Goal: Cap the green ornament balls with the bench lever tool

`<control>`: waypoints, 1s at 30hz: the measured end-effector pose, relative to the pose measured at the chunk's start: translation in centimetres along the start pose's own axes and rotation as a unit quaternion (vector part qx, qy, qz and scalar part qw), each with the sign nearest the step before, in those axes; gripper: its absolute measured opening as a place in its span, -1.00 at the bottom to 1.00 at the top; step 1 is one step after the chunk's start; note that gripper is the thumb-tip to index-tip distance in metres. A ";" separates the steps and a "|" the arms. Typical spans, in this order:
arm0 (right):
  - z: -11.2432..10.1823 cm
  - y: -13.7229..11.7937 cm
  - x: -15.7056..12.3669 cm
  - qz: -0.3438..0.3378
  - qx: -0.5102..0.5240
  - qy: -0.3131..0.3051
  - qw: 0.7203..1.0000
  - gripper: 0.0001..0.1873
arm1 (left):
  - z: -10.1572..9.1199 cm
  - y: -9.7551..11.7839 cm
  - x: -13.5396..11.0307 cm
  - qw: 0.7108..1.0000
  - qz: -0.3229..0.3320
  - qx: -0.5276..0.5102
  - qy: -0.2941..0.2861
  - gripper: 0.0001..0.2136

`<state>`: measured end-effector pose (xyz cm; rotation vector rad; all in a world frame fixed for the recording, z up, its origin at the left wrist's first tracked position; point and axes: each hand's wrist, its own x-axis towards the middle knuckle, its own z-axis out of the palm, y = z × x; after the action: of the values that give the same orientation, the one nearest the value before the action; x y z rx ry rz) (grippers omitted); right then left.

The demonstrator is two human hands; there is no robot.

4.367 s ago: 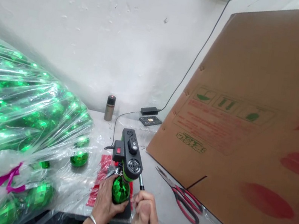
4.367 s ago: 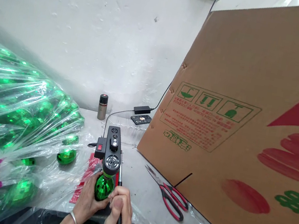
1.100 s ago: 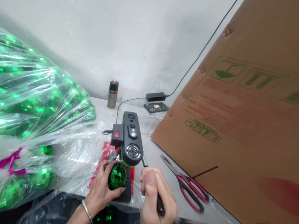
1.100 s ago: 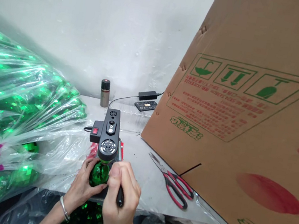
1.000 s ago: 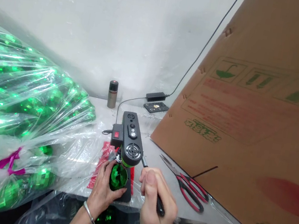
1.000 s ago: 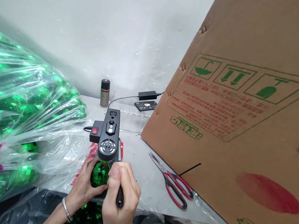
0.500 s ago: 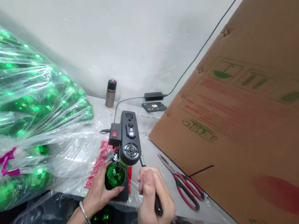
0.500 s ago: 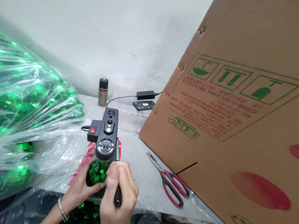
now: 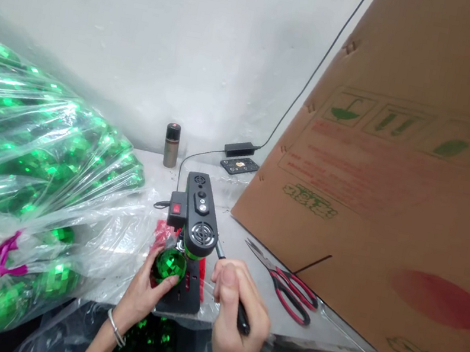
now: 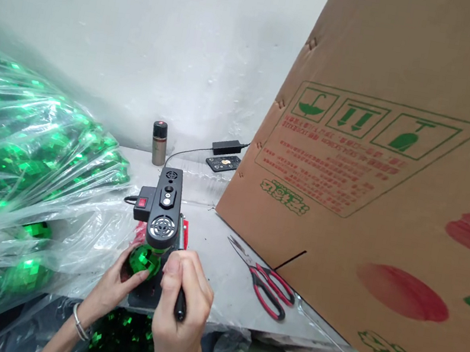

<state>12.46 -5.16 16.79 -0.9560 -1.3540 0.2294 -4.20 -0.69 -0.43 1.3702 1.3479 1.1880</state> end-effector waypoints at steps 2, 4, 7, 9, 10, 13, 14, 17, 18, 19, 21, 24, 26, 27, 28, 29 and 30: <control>0.0 0.0 0.0 0.005 -0.004 0.001 1.000 -0.64 | 0.7 -0.5 -0.1 0.999 0.030 0.032 0.002 -0.27; -0.1 0.1 0.0 0.007 -0.007 0.001 1.000 -0.64 | 1.3 -0.6 -0.2 0.997 0.054 0.060 0.009 -0.27; -0.1 0.1 -0.1 0.003 -0.007 0.002 1.000 -0.63 | 2.0 -0.4 -0.3 0.992 0.082 0.089 0.024 -0.29; -0.1 0.1 -0.1 0.001 -0.007 0.004 1.000 -0.63 | 2.5 -0.2 -0.4 0.990 0.099 0.099 0.032 -0.32; -0.1 0.1 -0.1 0.002 -0.007 0.004 1.000 -0.63 | 2.8 -0.2 -0.5 0.988 0.106 0.102 0.035 -0.33; -0.1 0.0 -0.1 0.001 -0.008 0.002 1.000 -0.64 | 3.5 0.0 -0.5 0.987 0.116 0.103 0.035 -0.34; -0.1 0.0 -0.1 -0.001 -0.009 0.002 1.000 -0.65 | 3.8 0.0 -0.6 0.988 0.112 0.098 0.029 -0.34; -0.1 0.0 -0.2 -0.002 -0.012 0.003 1.000 -0.65 | 4.3 -0.2 -0.4 0.994 0.082 0.072 0.011 -0.31; -0.1 0.1 -0.3 -0.002 -0.013 0.003 1.000 -0.66 | 4.4 -0.2 -0.4 0.995 0.072 0.066 0.008 -0.30; -0.1 0.2 -0.3 -0.002 -0.012 0.003 1.000 -0.66 | 4.4 -0.4 -0.3 0.996 0.066 0.062 0.006 -0.29; -0.1 0.4 -0.6 -0.009 -0.011 0.004 1.000 -0.67 | 4.4 -0.6 -0.1 0.996 0.068 0.059 0.004 -0.27; 0.0 1.0 -1.3 -0.017 -0.004 0.011 1.000 -0.67 | 4.5 -1.0 0.1 0.995 0.080 0.057 0.004 -0.25; 0.1 1.5 -1.9 -0.013 0.000 0.020 1.000 -0.66 | 4.6 -1.1 0.1 0.995 0.084 0.060 0.008 -0.26; 0.2 1.7 -2.2 -0.010 0.000 0.023 1.000 -0.66 | 4.7 -1.2 0.1 0.994 0.087 0.061 0.010 -0.26; 0.2 1.9 -2.5 -0.009 0.000 0.026 1.000 -0.66 | 4.7 -1.2 0.1 0.994 0.089 0.061 0.010 -0.26; 0.3 2.1 -2.8 -0.009 0.001 0.030 1.000 -0.65 | 4.8 -1.2 0.0 0.994 0.092 0.061 0.009 -0.26; 0.3 2.3 -3.1 -0.011 0.004 0.033 0.999 -0.64 | 4.8 -1.2 0.0 0.994 0.093 0.060 0.008 -0.26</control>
<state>12.25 -5.59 12.92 -0.9349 -1.3009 0.1844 0.32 -0.37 -2.45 1.6029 1.3437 1.2593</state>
